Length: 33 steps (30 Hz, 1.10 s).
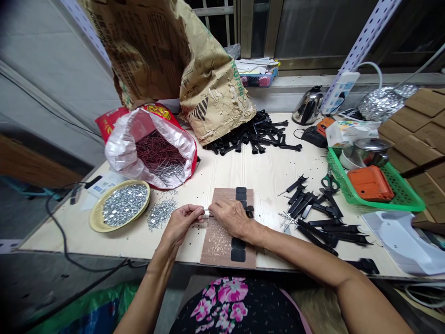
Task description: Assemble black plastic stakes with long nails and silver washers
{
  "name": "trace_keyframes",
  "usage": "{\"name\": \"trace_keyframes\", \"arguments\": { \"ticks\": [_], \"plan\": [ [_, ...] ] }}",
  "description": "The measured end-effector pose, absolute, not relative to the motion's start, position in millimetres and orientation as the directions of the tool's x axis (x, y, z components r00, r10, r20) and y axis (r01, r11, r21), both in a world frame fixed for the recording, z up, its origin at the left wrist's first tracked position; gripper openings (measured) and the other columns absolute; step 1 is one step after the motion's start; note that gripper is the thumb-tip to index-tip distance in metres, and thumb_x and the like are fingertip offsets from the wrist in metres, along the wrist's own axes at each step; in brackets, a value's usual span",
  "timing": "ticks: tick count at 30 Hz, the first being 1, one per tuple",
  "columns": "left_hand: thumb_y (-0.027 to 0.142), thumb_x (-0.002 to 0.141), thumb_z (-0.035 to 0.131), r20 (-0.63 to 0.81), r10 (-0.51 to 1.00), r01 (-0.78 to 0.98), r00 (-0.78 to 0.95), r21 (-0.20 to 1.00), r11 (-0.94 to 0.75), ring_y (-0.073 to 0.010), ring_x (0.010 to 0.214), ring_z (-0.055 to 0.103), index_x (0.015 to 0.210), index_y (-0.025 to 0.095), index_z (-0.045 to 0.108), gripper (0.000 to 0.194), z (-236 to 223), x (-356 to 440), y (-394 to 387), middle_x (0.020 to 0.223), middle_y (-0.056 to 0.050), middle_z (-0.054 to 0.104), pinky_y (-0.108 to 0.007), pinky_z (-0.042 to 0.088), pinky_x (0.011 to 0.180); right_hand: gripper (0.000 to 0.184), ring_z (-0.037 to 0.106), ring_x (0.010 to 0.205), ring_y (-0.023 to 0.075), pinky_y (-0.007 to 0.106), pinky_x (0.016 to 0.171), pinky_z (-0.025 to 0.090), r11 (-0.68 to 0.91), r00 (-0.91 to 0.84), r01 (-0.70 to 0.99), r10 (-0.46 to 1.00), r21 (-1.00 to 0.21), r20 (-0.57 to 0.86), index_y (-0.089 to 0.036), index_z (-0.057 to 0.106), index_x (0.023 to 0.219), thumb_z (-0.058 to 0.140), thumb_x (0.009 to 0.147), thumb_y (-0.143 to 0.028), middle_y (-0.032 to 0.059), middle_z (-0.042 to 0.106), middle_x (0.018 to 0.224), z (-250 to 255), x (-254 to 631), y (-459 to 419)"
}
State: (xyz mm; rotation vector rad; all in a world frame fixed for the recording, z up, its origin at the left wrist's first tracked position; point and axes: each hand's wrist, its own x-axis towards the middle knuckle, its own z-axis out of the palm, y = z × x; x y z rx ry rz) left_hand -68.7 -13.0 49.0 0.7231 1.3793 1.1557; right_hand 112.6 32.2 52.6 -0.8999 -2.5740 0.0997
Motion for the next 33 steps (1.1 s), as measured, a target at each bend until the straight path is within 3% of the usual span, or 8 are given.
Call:
{"name": "trace_keyframes", "arguments": {
  "ticks": [5,10,16,20,22,27,30,33],
  "plan": [
    [0.037,0.060,0.079,-0.359,0.924,-0.158,-0.134,0.928,0.338,-0.0103,0.052,0.058,0.074,0.011,0.066,0.033,46.9,-67.7,-14.5,0.061,-0.003,0.064,-0.023,0.050,0.055,0.017,0.049,0.074,0.0134,0.024,0.061,0.032,0.820,-0.763,0.552,0.569,-0.148,0.306,-0.019,0.062,0.089,0.046,0.093,-0.020,0.0029,0.057,0.081,53.5,114.6,31.2],
    [0.036,0.059,0.079,-0.317,0.931,-0.064,-0.182,0.949,0.310,-0.0112,0.053,0.058,0.069,0.011,0.066,0.030,53.7,-66.6,-13.7,0.062,-0.003,0.064,-0.022,0.050,0.054,0.022,0.051,0.071,0.0113,0.022,0.060,0.035,0.723,-0.699,0.563,0.675,-0.399,0.236,-0.016,0.061,0.093,0.042,0.096,-0.025,0.0028,0.056,0.082,53.5,113.9,29.0],
    [0.036,0.057,0.080,-0.388,0.914,-0.143,-0.117,0.918,0.371,-0.0099,0.048,0.056,0.068,0.011,0.065,0.031,53.7,-67.1,-16.8,0.057,-0.001,0.062,-0.022,0.048,0.051,0.019,0.050,0.074,0.0123,0.022,0.062,0.036,0.752,-0.749,0.473,0.617,-0.459,0.240,-0.019,0.063,0.097,0.044,0.094,-0.020,0.0033,0.055,0.085,54.0,119.5,29.7],
    [0.036,0.057,0.080,-0.379,0.916,-0.114,-0.133,0.924,0.365,-0.0096,0.050,0.056,0.068,0.011,0.065,0.031,56.5,-65.7,-13.0,0.060,-0.002,0.063,-0.022,0.049,0.052,0.021,0.051,0.067,0.0097,0.020,0.061,0.036,0.571,-0.658,0.475,0.736,-0.669,0.161,-0.015,0.060,0.085,0.042,0.094,-0.020,-0.0005,0.057,0.073,55.2,121.4,27.2],
    [0.034,0.056,0.081,-0.365,0.920,-0.079,-0.141,0.931,0.357,-0.0098,0.051,0.057,0.070,0.011,0.066,0.030,60.3,-65.7,-9.9,0.060,-0.002,0.064,-0.021,0.049,0.052,0.022,0.051,0.067,0.0098,0.020,0.060,0.036,0.563,-0.638,0.500,0.753,-0.658,0.160,-0.015,0.059,0.084,0.042,0.095,-0.022,-0.0004,0.058,0.074,57.4,121.1,25.0],
    [0.034,0.058,0.080,-0.330,0.936,-0.041,-0.120,0.944,0.327,-0.0103,0.051,0.057,0.068,0.012,0.066,0.027,66.7,-61.7,-6.6,0.057,-0.001,0.063,-0.022,0.049,0.054,0.025,0.053,0.076,0.0142,0.024,0.062,0.035,0.692,-0.645,0.614,0.717,-0.381,0.264,-0.017,0.061,0.086,0.040,0.095,-0.026,0.0043,0.058,0.083,60.2,123.0,22.2],
    [0.034,0.061,0.078,-0.270,0.950,0.015,-0.157,0.961,0.276,-0.0106,0.052,0.058,0.068,0.012,0.067,0.025,67.6,-52.6,-6.2,0.056,-0.002,0.063,-0.020,0.047,0.054,0.025,0.054,0.074,0.0124,0.023,0.062,0.037,0.647,-0.630,0.593,0.743,-0.479,0.225,-0.017,0.061,0.087,0.040,0.096,-0.028,0.0027,0.059,0.081,60.3,130.0,24.4],
    [0.037,0.063,0.077,-0.303,0.946,-0.097,-0.112,0.951,0.293,-0.0106,0.053,0.059,0.072,0.011,0.068,0.029,68.2,-40.6,-3.3,0.058,-0.002,0.064,-0.021,0.049,0.056,0.019,0.057,0.081,0.0124,0.023,0.068,0.040,0.564,-0.564,0.567,0.797,-0.601,0.216,-0.019,0.060,0.097,0.044,0.095,-0.028,0.0022,0.062,0.089,61.6,141.9,27.8]
  ]
}}
